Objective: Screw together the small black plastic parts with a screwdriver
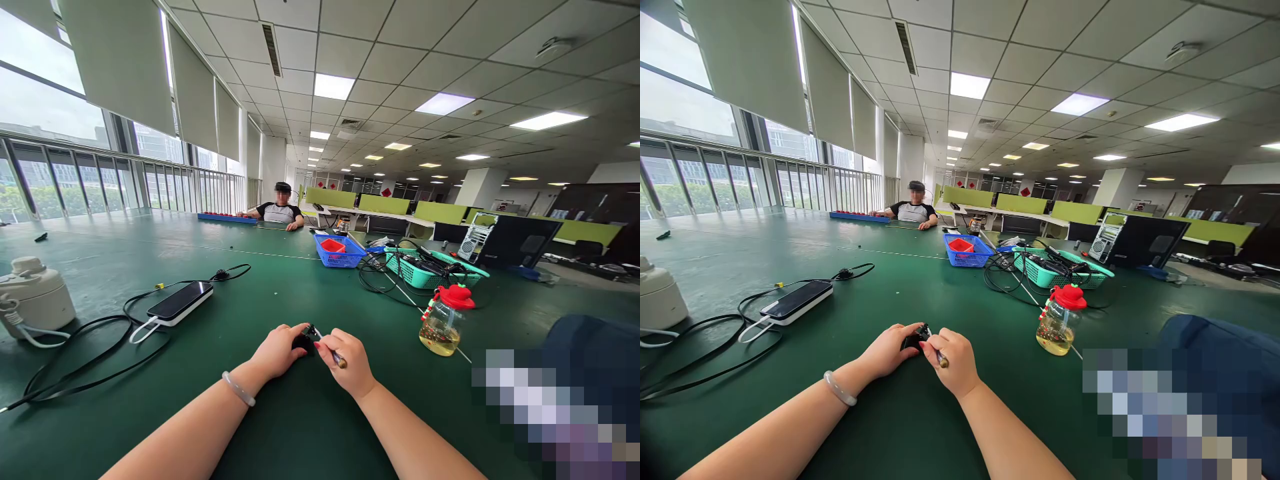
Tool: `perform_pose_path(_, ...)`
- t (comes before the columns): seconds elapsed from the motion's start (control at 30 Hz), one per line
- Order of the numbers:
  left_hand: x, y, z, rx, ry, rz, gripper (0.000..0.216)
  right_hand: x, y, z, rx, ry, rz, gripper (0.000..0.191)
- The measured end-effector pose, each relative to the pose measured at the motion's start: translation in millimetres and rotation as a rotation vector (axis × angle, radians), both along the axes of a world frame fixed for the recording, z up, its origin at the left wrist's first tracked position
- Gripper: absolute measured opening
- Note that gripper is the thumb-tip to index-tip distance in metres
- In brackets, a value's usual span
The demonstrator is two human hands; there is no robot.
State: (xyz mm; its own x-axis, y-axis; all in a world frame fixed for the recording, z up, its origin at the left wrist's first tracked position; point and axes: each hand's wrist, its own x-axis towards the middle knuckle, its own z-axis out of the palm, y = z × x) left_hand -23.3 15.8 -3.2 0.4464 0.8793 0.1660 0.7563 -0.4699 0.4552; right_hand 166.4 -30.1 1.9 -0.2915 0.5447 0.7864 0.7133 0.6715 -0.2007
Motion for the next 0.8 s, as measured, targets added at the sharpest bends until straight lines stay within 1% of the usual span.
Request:
perform_pose_path(0.27, -1, -2, 3.7, 0.0, 0.016, -0.004, 0.057, 3, 12, -6.9, -0.302, 0.395, -0.048, 0.049)
perform_pose_path(0.37, -1, -3, 4.0, 0.008, 0.003, -0.024, 0.051, 6, 13, -5.7, -0.36, 0.538, -0.088, 0.051)
perform_pose_path(0.43, -1, -4, 4.4, 0.019, 0.002, -0.052, 0.048, 7, 11, -3.1, -0.373, 0.61, -0.073, 0.051)
perform_pose_path(0.5, -1, -4, 4.9, 0.028, 0.002, -0.081, 0.048, 6, 8, -0.6, -0.392, 0.642, -0.022, 0.052)
perform_pose_path(0.6, -1, -4, 5.1, 0.025, -0.003, -0.1, 0.049, 4, 7, 0.1, -0.44, 0.636, 0.047, 0.053)
perform_pose_path(0.8, -2, -3, 3.6, 0.006, -0.014, -0.109, 0.051, 1, 10, -2.9, -0.5, 0.624, 0.07, 0.055)
